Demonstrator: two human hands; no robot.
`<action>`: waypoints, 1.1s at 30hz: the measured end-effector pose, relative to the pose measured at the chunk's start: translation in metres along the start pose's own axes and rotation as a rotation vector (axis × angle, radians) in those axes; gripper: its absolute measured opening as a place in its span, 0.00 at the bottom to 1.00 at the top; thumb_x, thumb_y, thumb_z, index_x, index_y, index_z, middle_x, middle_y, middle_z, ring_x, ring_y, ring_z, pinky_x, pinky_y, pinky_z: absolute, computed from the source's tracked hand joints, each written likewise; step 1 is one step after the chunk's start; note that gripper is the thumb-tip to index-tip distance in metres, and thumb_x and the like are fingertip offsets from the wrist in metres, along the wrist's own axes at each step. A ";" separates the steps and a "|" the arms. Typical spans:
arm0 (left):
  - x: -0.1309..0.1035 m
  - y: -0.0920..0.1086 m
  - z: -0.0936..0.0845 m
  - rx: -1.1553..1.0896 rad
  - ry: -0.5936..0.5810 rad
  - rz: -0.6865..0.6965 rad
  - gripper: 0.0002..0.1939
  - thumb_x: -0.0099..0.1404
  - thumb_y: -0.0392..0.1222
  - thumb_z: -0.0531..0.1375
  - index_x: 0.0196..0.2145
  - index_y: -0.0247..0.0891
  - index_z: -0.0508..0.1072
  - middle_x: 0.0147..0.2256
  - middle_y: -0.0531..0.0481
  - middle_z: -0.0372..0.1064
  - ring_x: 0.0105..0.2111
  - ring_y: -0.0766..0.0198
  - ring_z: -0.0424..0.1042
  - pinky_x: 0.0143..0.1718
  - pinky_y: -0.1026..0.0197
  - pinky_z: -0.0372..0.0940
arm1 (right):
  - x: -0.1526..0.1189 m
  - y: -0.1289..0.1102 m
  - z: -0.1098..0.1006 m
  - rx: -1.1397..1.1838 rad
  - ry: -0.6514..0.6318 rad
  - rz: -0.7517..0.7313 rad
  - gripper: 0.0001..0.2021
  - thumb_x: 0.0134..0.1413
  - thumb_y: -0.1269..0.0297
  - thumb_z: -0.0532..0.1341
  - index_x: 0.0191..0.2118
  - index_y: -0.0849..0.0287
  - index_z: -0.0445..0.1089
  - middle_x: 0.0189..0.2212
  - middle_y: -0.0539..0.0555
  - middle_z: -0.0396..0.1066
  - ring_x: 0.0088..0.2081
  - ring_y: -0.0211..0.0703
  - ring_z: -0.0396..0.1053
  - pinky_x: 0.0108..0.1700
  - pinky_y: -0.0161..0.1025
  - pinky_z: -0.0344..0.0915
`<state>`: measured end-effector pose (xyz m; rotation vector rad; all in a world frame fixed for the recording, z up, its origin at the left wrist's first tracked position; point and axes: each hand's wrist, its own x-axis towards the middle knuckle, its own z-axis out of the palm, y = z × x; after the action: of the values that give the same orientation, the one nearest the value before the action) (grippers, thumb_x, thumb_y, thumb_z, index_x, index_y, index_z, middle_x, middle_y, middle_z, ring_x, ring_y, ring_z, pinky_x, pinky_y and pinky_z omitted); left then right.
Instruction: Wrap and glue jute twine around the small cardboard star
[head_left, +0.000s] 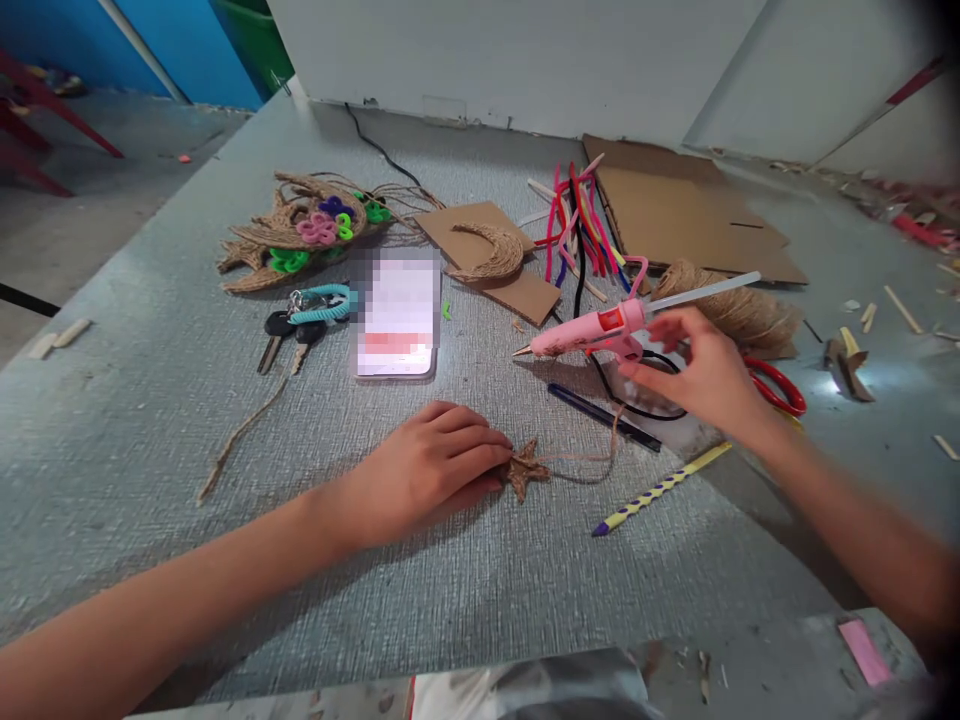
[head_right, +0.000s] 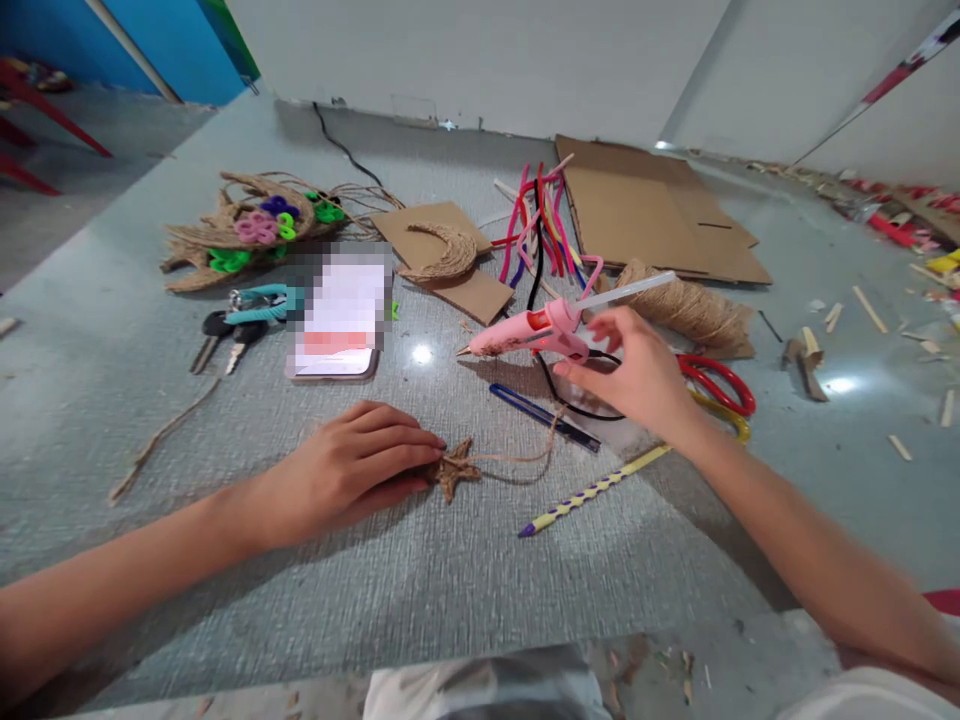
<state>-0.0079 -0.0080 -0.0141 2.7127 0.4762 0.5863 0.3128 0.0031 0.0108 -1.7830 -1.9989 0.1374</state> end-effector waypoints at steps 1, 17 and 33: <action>0.000 0.000 0.000 0.003 0.003 0.002 0.10 0.68 0.40 0.53 0.45 0.35 0.69 0.44 0.49 0.72 0.42 0.61 0.68 0.43 0.58 0.61 | 0.007 0.003 0.003 0.014 -0.037 -0.013 0.26 0.40 0.47 0.66 0.43 0.57 0.63 0.37 0.54 0.68 0.35 0.44 0.66 0.34 0.41 0.64; 0.001 0.000 -0.002 0.006 -0.001 -0.002 0.10 0.69 0.41 0.53 0.42 0.36 0.71 0.45 0.51 0.72 0.43 0.60 0.68 0.44 0.58 0.60 | 0.028 -0.034 -0.012 0.280 -0.430 -0.415 0.10 0.52 0.59 0.61 0.36 0.59 0.66 0.28 0.49 0.67 0.28 0.35 0.64 0.30 0.33 0.59; 0.001 0.000 -0.003 0.006 -0.012 -0.005 0.10 0.69 0.41 0.53 0.43 0.36 0.71 0.44 0.50 0.72 0.42 0.61 0.67 0.43 0.58 0.60 | -0.010 -0.048 -0.010 0.117 -0.576 -0.564 0.05 0.50 0.67 0.54 0.26 0.59 0.62 0.18 0.47 0.60 0.20 0.34 0.55 0.25 0.34 0.46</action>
<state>-0.0083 -0.0068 -0.0117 2.7180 0.4820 0.5684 0.2735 -0.0165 0.0351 -1.1171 -2.7447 0.6247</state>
